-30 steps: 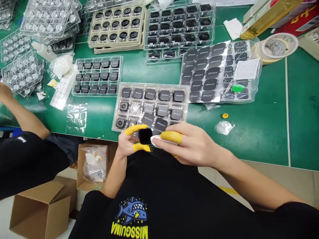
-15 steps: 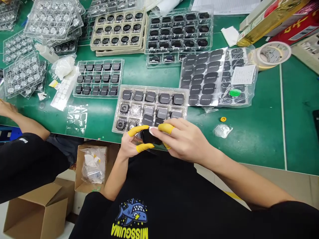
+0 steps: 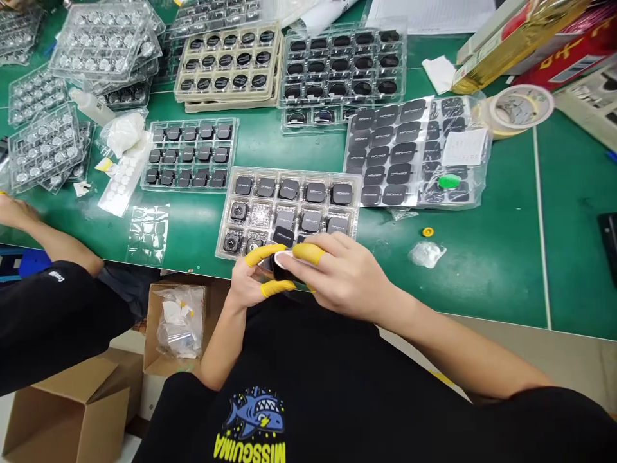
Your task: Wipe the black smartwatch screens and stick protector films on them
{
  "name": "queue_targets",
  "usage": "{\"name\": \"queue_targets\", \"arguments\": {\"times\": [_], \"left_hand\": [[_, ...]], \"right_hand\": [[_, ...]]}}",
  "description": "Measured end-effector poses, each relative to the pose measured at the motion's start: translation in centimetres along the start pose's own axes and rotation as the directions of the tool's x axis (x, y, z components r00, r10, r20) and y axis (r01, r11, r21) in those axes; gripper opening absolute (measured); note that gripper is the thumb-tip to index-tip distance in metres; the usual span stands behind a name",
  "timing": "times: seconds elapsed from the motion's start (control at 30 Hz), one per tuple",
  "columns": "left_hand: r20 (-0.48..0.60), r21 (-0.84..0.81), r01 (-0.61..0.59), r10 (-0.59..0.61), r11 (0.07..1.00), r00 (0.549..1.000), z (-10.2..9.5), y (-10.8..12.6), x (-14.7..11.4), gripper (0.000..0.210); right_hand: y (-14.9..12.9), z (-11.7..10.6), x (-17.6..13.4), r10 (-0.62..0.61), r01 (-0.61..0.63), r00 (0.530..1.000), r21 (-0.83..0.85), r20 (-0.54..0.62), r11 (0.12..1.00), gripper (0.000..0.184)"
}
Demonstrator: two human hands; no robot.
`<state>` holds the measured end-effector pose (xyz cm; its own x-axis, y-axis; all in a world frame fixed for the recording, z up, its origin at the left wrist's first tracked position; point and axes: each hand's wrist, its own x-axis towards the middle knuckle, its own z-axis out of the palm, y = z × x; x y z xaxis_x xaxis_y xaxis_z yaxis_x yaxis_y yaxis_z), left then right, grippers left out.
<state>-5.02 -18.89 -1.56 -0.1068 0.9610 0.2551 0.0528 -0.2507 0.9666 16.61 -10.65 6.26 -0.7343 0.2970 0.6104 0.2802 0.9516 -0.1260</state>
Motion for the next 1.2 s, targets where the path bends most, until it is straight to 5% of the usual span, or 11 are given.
{"name": "queue_targets", "arguments": {"times": [0.13,0.3,0.43,0.63,0.83,1.2], "left_hand": [[-0.066,0.012,0.028,-0.027,1.0,0.997,-0.1,0.0,-0.3,0.072],[0.0,0.032,0.0,0.0,0.999,1.0,0.2,0.7,-0.3,0.069],[-0.007,0.052,-0.018,0.019,0.998,1.0,0.3,1.0,-0.8,0.074],[-0.087,0.055,-0.016,0.021,0.998,0.996,-0.4,1.0,-2.5,0.076],[-0.055,-0.008,-0.015,0.014,1.0,0.998,0.4,2.0,-3.8,0.077],[0.01,0.01,0.043,-0.043,0.999,0.999,1.1,2.7,-5.7,0.077]], "right_hand": [[0.2,-0.7,-1.8,0.096,-0.096,0.995,-0.008,0.025,0.995,0.032],[-0.8,-0.8,-2.8,0.211,-0.197,0.968,0.106,-0.134,0.975,0.052],[-1.8,-0.1,-2.1,0.149,-0.13,0.979,0.134,-0.142,0.982,0.055],[-3.1,-1.9,-4.3,-0.016,0.007,1.0,0.343,0.021,0.939,0.046],[-3.2,-1.8,-4.6,0.17,-0.099,0.966,0.331,-0.195,0.939,0.055],[-4.4,-1.4,-3.9,-0.192,0.197,0.98,0.236,-0.043,0.952,0.034]]}}
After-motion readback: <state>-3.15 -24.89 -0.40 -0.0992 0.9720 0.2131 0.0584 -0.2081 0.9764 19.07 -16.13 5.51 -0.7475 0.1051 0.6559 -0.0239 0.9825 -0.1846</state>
